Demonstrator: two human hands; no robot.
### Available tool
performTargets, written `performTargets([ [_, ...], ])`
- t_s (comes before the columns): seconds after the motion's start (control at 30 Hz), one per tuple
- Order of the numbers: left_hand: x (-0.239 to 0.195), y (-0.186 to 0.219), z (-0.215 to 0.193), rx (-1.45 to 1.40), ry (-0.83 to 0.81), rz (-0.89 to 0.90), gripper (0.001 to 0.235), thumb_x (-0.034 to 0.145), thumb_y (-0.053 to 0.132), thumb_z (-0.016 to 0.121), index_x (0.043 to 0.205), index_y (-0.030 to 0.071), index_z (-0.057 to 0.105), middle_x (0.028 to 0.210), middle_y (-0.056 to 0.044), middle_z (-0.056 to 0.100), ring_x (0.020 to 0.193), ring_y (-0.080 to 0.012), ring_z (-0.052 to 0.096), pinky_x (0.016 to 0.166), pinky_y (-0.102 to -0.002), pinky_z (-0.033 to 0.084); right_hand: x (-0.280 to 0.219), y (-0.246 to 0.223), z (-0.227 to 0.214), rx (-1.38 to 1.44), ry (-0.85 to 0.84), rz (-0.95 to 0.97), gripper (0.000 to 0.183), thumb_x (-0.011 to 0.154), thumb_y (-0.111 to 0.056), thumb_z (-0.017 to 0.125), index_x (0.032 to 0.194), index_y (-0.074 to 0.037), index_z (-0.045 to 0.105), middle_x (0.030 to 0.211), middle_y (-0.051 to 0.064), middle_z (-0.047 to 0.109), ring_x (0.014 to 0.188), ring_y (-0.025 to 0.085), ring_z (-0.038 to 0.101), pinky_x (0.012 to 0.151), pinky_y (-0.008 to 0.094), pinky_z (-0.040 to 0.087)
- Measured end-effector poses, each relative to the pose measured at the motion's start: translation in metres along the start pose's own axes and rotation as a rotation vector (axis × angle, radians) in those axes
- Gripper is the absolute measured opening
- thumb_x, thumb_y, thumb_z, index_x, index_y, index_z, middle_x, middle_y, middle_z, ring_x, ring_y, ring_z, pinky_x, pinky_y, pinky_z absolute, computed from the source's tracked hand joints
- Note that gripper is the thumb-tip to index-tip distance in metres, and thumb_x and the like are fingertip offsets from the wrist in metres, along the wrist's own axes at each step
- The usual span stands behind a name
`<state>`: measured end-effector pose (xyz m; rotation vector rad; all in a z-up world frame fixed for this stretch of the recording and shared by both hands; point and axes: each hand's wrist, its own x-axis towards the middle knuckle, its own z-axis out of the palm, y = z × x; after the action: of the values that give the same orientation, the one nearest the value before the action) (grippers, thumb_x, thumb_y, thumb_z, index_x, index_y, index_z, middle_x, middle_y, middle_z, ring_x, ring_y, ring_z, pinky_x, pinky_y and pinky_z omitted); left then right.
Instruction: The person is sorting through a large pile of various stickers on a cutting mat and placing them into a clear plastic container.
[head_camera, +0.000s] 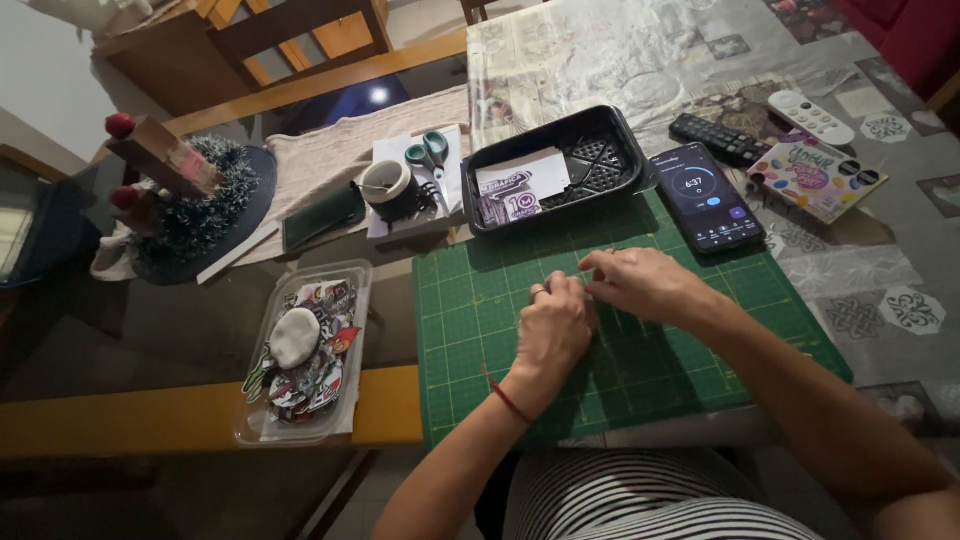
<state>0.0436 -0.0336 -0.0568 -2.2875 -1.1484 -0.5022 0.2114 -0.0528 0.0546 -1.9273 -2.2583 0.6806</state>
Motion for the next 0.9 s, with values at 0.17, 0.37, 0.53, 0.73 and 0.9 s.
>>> performTargets([
  [0.17, 0.001, 0.002, 0.002, -0.013, 0.013, 0.007, 0.030, 0.097, 0.043, 0.053, 0.093, 0.013, 0.059, 0.087, -0.011, 0.053, 0.068, -0.0308, 0.063, 0.043, -0.039, 0.059, 0.003, 0.001, 0.000, -0.031, -0.023, 0.028, 0.025, 0.112, -0.033, 0.058, 0.128, -0.017, 0.068, 0.109, 0.009, 0.081, 0.094, 0.031, 0.078, 0.071, 0.042, 0.062],
  [0.37, 0.002, -0.003, -0.006, -0.106, -0.065, 0.025, 0.040, 0.101, 0.050, 0.052, 0.097, 0.010, 0.060, 0.089, -0.011, 0.052, 0.070, -0.0322, 0.064, 0.042, -0.043, 0.059, 0.002, -0.005, -0.005, -0.025, -0.057, 0.074, 0.023, 0.113, -0.033, 0.057, 0.128, -0.019, 0.068, 0.106, 0.004, 0.081, 0.089, 0.023, 0.078, 0.069, 0.037, 0.060],
  [0.53, 0.004, -0.007, -0.007, -0.082, -0.050, 0.030, 0.038, 0.100, 0.049, 0.056, 0.098, 0.012, 0.060, 0.091, -0.010, 0.052, 0.073, -0.0323, 0.064, 0.046, -0.042, 0.061, 0.005, 0.001, 0.003, -0.058, -0.029, 0.079, 0.021, 0.111, -0.033, 0.060, 0.126, -0.021, 0.069, 0.106, 0.002, 0.080, 0.086, 0.021, 0.076, 0.068, 0.034, 0.059],
  [0.73, 0.008, -0.028, -0.034, -0.405, -0.292, 0.002, 0.066, 0.092, 0.066, 0.064, 0.121, 0.006, 0.064, 0.108, -0.013, 0.061, 0.092, -0.0421, 0.069, 0.058, -0.056, 0.064, 0.037, 0.038, 0.055, -0.199, 0.118, -0.026, 0.033, 0.103, -0.046, 0.068, 0.126, -0.022, 0.066, 0.110, 0.003, 0.075, 0.090, 0.023, 0.074, 0.067, 0.036, 0.061],
  [0.9, 0.006, -0.044, -0.051, -0.401, -0.438, 0.082, 0.093, 0.085, 0.057, 0.074, 0.152, -0.003, 0.052, 0.133, -0.018, 0.060, 0.116, -0.0455, 0.063, 0.079, -0.055, 0.066, 0.031, 0.034, 0.077, -0.476, 0.324, -0.233, 0.137, 0.059, -0.086, 0.080, 0.170, -0.021, 0.030, 0.178, 0.009, 0.030, 0.161, 0.034, 0.034, 0.119, 0.057, 0.045],
])
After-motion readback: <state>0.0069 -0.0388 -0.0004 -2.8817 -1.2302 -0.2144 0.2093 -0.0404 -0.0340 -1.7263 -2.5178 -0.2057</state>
